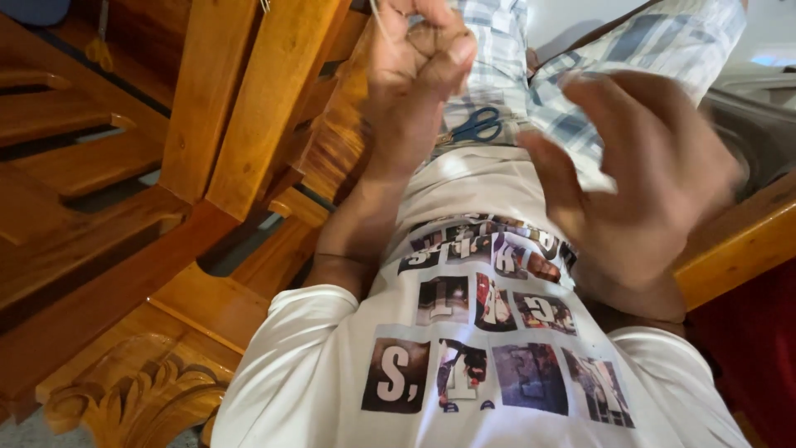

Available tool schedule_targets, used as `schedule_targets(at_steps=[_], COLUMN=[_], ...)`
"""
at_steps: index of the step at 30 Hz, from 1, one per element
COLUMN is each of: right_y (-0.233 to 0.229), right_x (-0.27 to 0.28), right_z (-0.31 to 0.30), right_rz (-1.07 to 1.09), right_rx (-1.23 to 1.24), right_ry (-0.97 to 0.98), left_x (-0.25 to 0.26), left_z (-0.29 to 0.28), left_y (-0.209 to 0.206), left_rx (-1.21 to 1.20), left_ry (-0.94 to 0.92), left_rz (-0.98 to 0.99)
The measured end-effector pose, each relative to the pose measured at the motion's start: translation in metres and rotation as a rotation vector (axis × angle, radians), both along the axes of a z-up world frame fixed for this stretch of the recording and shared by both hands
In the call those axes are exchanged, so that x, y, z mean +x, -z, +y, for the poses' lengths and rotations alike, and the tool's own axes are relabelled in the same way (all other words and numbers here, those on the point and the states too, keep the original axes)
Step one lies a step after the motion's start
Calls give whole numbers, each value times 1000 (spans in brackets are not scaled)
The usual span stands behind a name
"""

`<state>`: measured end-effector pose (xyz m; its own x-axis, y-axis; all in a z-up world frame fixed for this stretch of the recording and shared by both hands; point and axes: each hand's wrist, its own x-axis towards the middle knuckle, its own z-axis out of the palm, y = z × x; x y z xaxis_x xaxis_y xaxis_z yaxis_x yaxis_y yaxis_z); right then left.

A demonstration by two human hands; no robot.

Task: Repairing a fishing net by tying knots with a netting needle and line.

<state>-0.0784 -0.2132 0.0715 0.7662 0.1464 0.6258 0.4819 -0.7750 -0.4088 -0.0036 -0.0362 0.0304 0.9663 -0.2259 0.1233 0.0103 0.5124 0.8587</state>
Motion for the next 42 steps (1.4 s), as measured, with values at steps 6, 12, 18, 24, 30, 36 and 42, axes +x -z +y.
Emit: schedule_targets(at_steps=[6,12,18,24,30,36,42], right_y=[10,64,47,81,180,211,228], right_x=[17,26,44,25,-14,-1,2], right_z=[32,47,51,91,145,155,142], right_rz=[331,45,262,-132,368,771,768], right_rx=[-15,50,-126,-387,-761,-790,-774], right_ry=[-521,-504,-458,-447,-620,-704,-537], left_x=[5,13,25,34,25,16,13], left_z=[8,15,37,53,48,46,48], left_y=[1,3,42,52,46,39,37], left_rx=[88,92,152,68,123,188,143], left_ry=[-66,-111,-208,-169,-165,-229,-140], left_rz=[-33,-98,-104,-223,-150,78,98])
